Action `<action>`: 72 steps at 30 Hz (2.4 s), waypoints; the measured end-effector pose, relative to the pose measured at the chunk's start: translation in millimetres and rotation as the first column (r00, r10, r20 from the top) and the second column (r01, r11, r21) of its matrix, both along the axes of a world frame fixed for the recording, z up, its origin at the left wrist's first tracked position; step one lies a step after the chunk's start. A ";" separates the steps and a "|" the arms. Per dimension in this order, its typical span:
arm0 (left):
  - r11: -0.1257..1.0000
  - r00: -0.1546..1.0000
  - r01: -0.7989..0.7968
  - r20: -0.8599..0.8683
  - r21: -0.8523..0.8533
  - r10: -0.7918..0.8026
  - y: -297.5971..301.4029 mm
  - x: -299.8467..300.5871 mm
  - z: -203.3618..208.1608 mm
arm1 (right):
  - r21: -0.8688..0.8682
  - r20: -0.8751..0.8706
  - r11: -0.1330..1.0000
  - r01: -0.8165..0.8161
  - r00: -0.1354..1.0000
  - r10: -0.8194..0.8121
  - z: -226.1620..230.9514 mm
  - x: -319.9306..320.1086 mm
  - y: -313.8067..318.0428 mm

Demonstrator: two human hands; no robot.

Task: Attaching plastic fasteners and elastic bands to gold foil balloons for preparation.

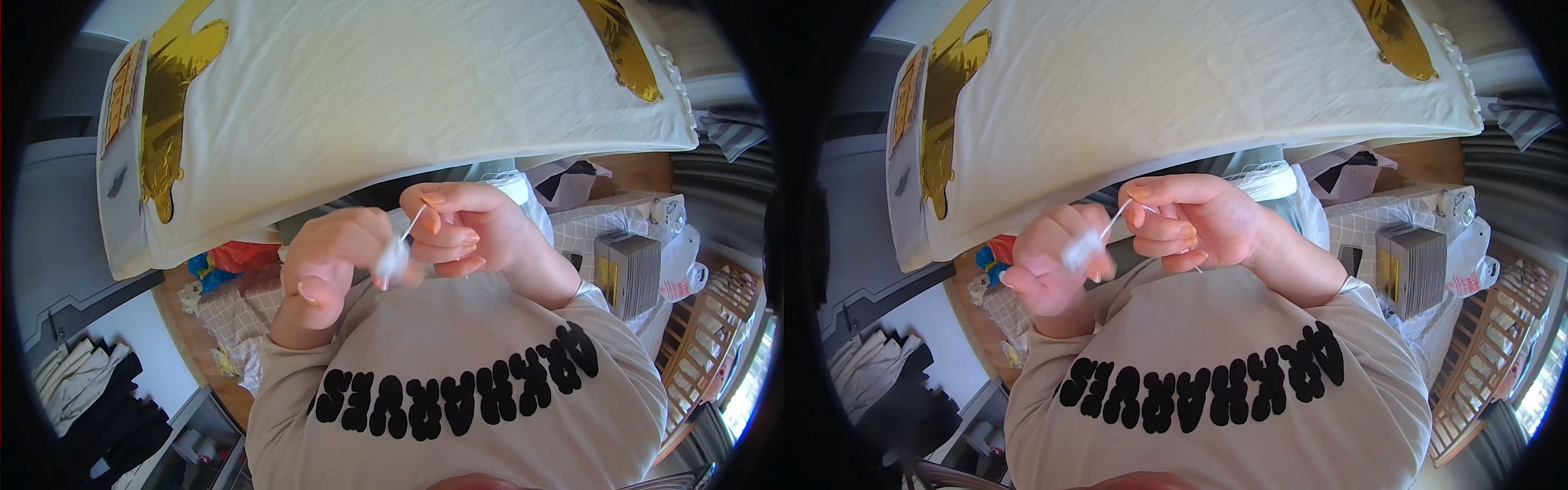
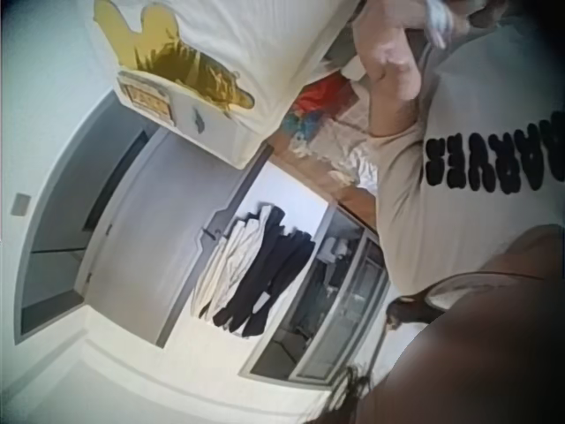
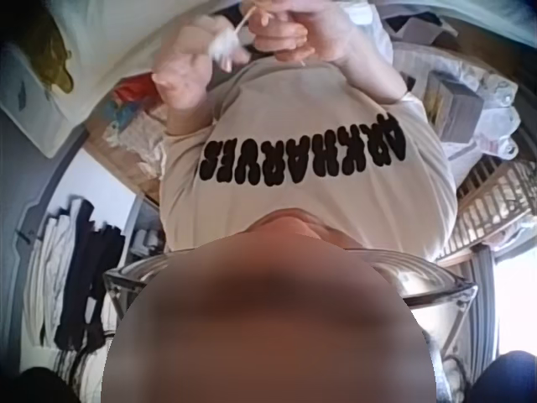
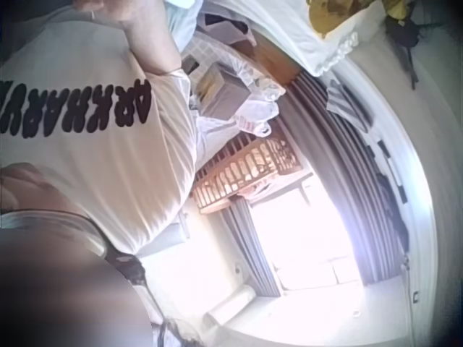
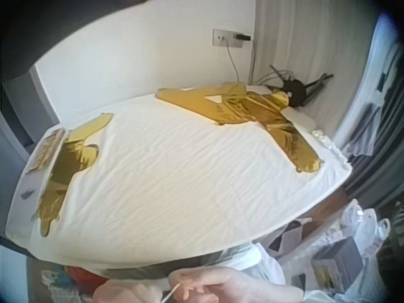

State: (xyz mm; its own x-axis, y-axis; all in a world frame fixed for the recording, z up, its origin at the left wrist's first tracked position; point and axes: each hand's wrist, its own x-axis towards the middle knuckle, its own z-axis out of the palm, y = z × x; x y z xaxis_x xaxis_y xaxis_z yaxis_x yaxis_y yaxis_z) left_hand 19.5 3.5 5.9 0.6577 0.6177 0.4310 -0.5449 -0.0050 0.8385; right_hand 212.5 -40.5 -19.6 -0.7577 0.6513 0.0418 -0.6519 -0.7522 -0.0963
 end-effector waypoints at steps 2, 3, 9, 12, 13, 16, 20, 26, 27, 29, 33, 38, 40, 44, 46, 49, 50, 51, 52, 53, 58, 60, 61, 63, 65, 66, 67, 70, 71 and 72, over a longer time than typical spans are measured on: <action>0.880 0.983 0.095 -0.184 0.465 -0.009 23.4 -9.5 -0.9 | 0.030 0.055 1.000 0.009 0.998 -0.011 1.0 1.4 -0.8; 0.880 0.983 0.093 -0.184 0.466 -0.006 23.0 -9.8 1.2 | 0.060 0.107 0.998 0.017 0.994 -0.024 1.5 2.0 -0.8; 0.628 0.671 -0.459 -0.218 0.629 0.709 10.1 5.3 -6.8 | 0.088 0.308 0.993 0.084 0.945 -0.107 -0.1 3.9 -2.1; 0.989 0.994 -0.082 -0.089 -0.124 0.071 0.3 -6.2 -5.4 | 0.051 0.326 0.992 0.117 0.937 -0.128 2.3 3.9 -2.8; 0.991 1.000 0.026 0.003 -0.132 -0.026 4.2 -6.8 -3.9 | 0.051 0.324 0.992 0.113 0.938 -0.124 3.8 4.6 -3.1; 0.988 0.986 0.147 -0.084 0.055 -0.142 16.5 -18.0 -6.7 | 0.140 0.339 0.987 0.082 0.932 -0.125 10.0 6.1 -2.1; 0.454 0.667 -0.056 -0.305 0.889 0.680 22.0 -9.2 9.2 | 0.270 0.504 0.960 0.075 0.838 -0.207 14.4 2.9 -5.2; 0.704 0.733 -0.366 -0.278 0.609 0.621 0.8 8.1 0.0 | 0.315 0.512 0.941 0.122 0.813 -0.277 11.2 -1.2 -6.5; 0.858 0.819 -0.404 -0.292 0.316 0.493 -4.1 9.1 -0.4 | 0.321 0.516 0.938 0.130 0.806 -0.288 10.5 -1.5 -6.8; 0.908 0.865 -0.341 -0.297 0.242 0.404 -4.2 6.3 -6.2 | 0.343 0.532 0.925 0.162 0.778 -0.334 8.9 -3.8 -8.3; 0.945 0.931 -0.247 -0.219 0.215 0.293 2.0 2.3 -15.2 | 0.457 0.653 0.876 0.156 0.609 -0.449 13.7 -2.7 -8.8; 0.975 0.952 -0.191 -0.220 0.111 0.211 2.2 0.1 -20.3 | 0.714 0.521 0.658 0.240 0.446 -0.728 3.4 -6.1 -9.5; 0.987 0.963 -0.161 -0.216 0.023 0.162 -0.8 -1.9 -19.6 | 0.793 0.477 0.578 0.189 0.397 -0.784 3.1 -1.9 -8.9; 0.928 0.990 0.009 -0.127 -0.372 -0.060 -5.8 -4.2 -22.3 | 0.794 0.538 0.603 0.082 0.367 -0.759 7.7 4.1 -9.5; 0.939 0.992 -0.005 -0.122 -0.343 -0.039 -6.5 -2.9 -23.3 | 0.831 0.511 0.554 0.055 0.317 -0.799 10.0 6.0 -8.9; 0.956 0.974 -0.056 -0.226 -0.290 -0.011 -5.8 -2.9 -23.6 | 0.860 0.509 0.502 -0.090 0.227 -0.831 18.9 12.3 -6.4; 0.959 0.968 -0.023 -0.245 -0.283 -0.048 -4.3 -3.8 -25.5 | 0.870 0.493 0.474 -0.137 0.198 -0.848 20.6 14.4 -5.6; 0.961 0.961 0.009 -0.263 -0.276 -0.085 -3.1 -4.0 -26.6 | 0.876 0.474 0.445 -0.184 0.169 -0.864 21.7 15.7 -5.4; 0.961 0.961 0.009 -0.263 -0.277 -0.085 -3.0 -2.8 -26.8 | 0.876 0.474 0.445 -0.184 0.169 -0.864 22.4 16.4 -5.7; 0.963 0.958 0.007 -0.275 -0.268 -0.083 -3.5 -0.9 -26.7 | 0.874 0.472 0.442 -0.204 0.138 -0.870 23.2 16.7 -6.0; 0.996 0.931 -0.082 -0.357 -0.022 0.069 -0.7 3.8 -31.5 | 0.836 0.512 0.502 -0.222 -0.015 -0.859 26.6 12.3 -8.4; 0.977 0.876 -0.133 -0.442 0.165 0.194 1.1 4.7 -30.3 | 0.706 0.708 0.707 -0.052 0.014 -0.706 31.5 10.0 -8.2; 0.977 0.876 -0.134 -0.442 0.165 0.195 0.9 5.6 -30.7 | 0.706 0.708 0.707 -0.053 0.015 -0.706 32.3 8.9 -7.9; 0.934 0.823 -0.208 -0.465 0.290 0.327 -2.1 8.6 -30.8 | 0.631 0.776 0.776 0.005 0.012 -0.631 34.4 5.6 -8.7; 0.927 0.798 -0.238 -0.485 0.290 0.357 -6.3 9.8 -32.2 | 0.680 0.733 0.734 0.007 -0.052 -0.678 34.4 -1.8 -10.5; 0.918 0.772 -0.267 -0.506 0.292 0.385 -8.5 10.0 -33.2 | 0.725 0.684 0.688 0.006 -0.116 -0.720 33.5 -5.4 -11.9; 0.917 0.772 -0.269 -0.504 0.293 0.388 -10.6 9.9 -34.2 | 0.726 0.683 0.688 0.004 -0.115 -0.721 30.8 -9.0 -14.6; 0.950 0.831 -0.300 -0.466 0.083 0.303 -15.2 5.3 -34.4 | 0.880 0.344 0.425 -0.211 -0.334 -0.877 17.6 -16.3 -17.6; 0.958 0.878 -0.263 -0.439 -0.112 0.190 -16.3 0.6 -34.2 | 0.927 0.219 0.304 -0.219 -0.342 -0.914 12.7 -17.5 -16.8; 0.930 0.918 -0.210 -0.387 -0.301 0.082 -16.4 -2.0 -33.7 | 0.958 0.090 0.177 -0.227 -0.348 -0.933 9.7 -18.5 -15.9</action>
State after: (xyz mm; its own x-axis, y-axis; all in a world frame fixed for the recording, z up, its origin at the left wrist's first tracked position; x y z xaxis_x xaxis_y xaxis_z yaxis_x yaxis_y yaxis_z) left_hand 17.4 -12.9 -27.8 0.6188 0.7829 -0.0644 -0.2182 0.2501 0.9433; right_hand 193.9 -56.4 -10.0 0.0776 0.8353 0.5444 0.4851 0.4454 -0.7526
